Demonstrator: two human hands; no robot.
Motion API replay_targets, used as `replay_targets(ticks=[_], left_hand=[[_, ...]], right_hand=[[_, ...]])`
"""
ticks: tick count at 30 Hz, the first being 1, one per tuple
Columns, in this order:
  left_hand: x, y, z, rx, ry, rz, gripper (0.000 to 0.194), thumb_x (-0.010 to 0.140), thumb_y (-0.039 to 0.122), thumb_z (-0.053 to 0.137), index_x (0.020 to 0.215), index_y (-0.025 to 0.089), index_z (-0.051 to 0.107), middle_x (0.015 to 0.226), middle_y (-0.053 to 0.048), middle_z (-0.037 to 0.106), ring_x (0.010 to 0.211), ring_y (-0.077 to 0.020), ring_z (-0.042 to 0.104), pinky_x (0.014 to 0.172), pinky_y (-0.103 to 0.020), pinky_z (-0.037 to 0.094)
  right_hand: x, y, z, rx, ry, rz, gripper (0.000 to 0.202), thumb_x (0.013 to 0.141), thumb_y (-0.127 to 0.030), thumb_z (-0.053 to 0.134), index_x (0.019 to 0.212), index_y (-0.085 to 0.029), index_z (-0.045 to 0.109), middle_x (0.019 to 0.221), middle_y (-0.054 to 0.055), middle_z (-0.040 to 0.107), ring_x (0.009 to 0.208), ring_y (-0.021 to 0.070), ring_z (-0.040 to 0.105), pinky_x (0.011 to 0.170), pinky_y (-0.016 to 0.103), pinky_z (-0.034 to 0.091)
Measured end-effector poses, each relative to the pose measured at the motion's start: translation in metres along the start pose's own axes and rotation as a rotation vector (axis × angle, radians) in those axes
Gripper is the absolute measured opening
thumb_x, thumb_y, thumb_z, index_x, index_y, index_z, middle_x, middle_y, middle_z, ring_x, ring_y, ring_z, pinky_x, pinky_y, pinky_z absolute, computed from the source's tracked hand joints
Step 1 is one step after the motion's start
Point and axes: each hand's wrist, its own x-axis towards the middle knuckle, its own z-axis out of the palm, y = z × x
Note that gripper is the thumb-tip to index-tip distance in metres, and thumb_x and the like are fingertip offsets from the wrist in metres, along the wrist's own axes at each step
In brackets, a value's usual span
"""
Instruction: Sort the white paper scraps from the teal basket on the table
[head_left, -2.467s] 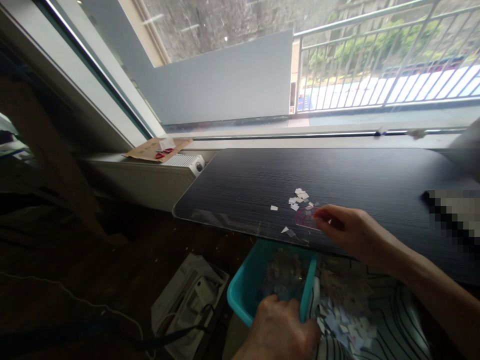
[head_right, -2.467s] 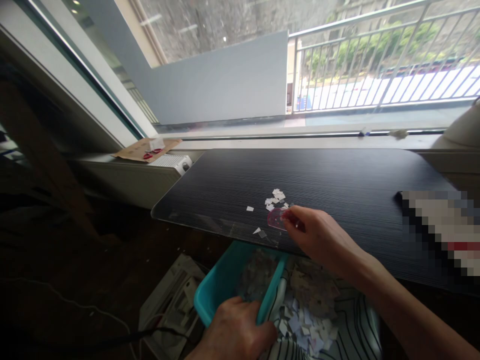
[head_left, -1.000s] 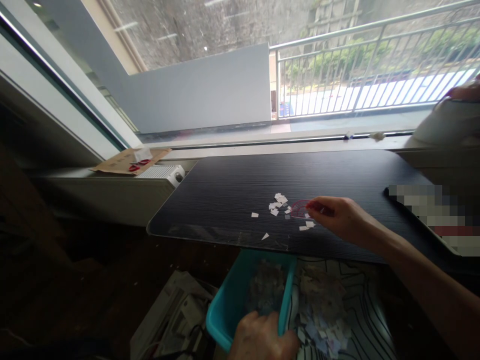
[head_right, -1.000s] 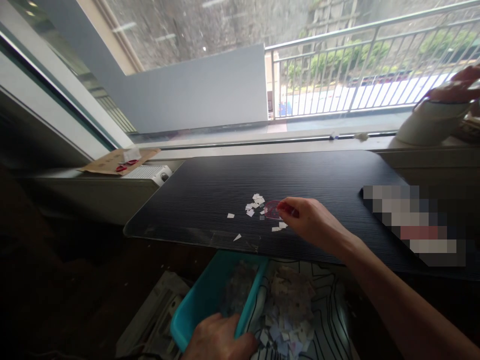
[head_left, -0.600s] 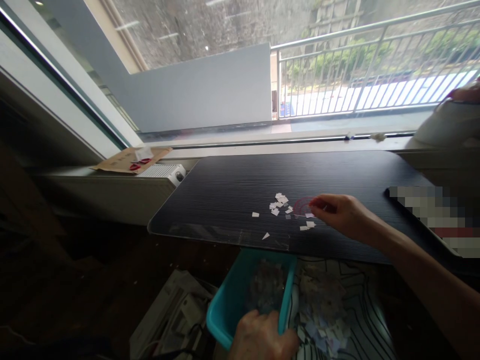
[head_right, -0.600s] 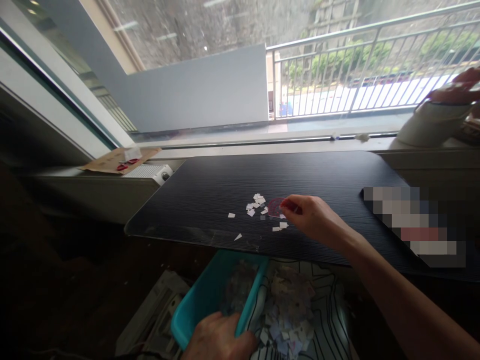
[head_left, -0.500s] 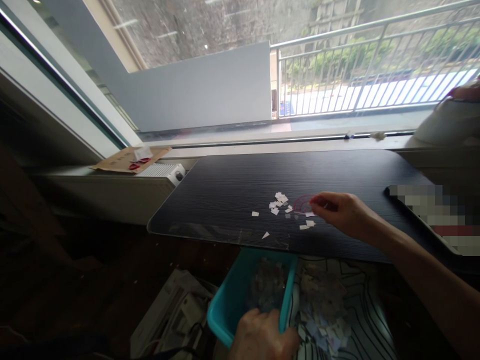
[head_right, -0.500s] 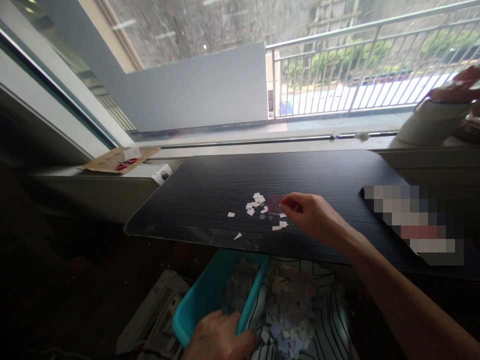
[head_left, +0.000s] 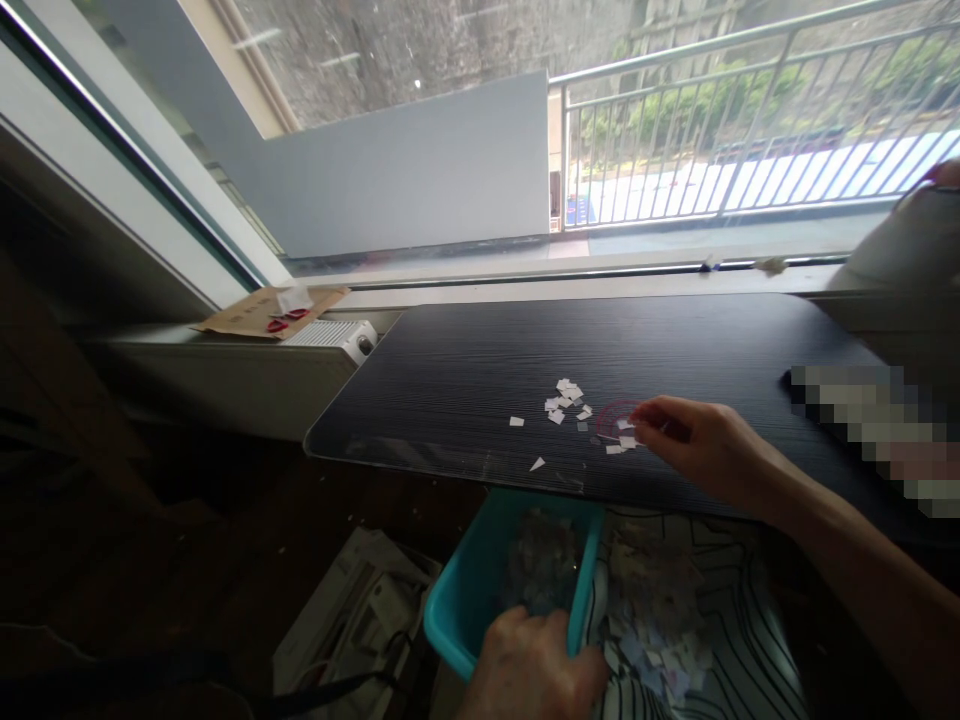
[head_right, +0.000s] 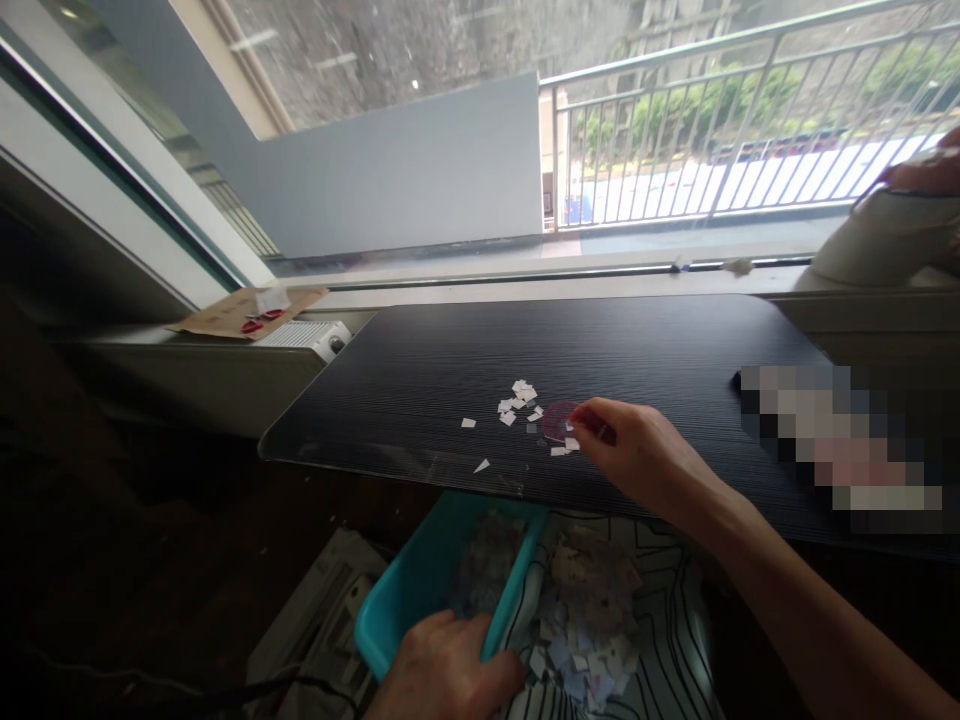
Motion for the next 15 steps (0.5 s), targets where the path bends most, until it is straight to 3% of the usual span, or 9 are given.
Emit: replay_targets(ticks=[6, 10, 15], left_hand=[[0.004, 0.007, 0.014, 0.053, -0.043, -0.079, 0.022, 0.073, 0.041, 0.062, 0.068, 0.02, 0.059, 0.057, -0.001, 0.048, 0.049, -0.0144, 0.046, 0.048, -0.023, 0.034], [0.009, 0.01, 0.007, 0.07, -0.093, -0.07, 0.017, 0.073, 0.037, 0.063, 0.071, 0.021, 0.061, 0.059, -0.002, 0.052, 0.05, -0.0152, 0.047, 0.048, -0.024, 0.036], [0.014, 0.012, -0.002, 0.069, -0.153, -0.067, 0.02, 0.071, 0.041, 0.065, 0.073, 0.021, 0.063, 0.058, -0.002, 0.052, 0.049, -0.016, 0.049, 0.047, -0.024, 0.035]], right_hand=[[-0.009, -0.008, 0.002, 0.05, -0.056, -0.024, 0.026, 0.08, -0.039, 0.05, 0.084, -0.021, 0.067, 0.06, -0.001, 0.062, 0.051, 0.0114, 0.051, 0.048, 0.022, 0.038], [-0.012, -0.008, -0.001, -0.004, -0.017, 0.012, 0.023, 0.08, -0.039, 0.052, 0.084, -0.021, 0.066, 0.06, -0.002, 0.061, 0.051, 0.011, 0.05, 0.049, 0.022, 0.037], [-0.012, -0.019, 0.003, 0.038, -0.095, -0.017, 0.022, 0.082, -0.037, 0.049, 0.081, -0.021, 0.064, 0.06, -0.002, 0.061, 0.052, 0.011, 0.051, 0.05, 0.022, 0.038]])
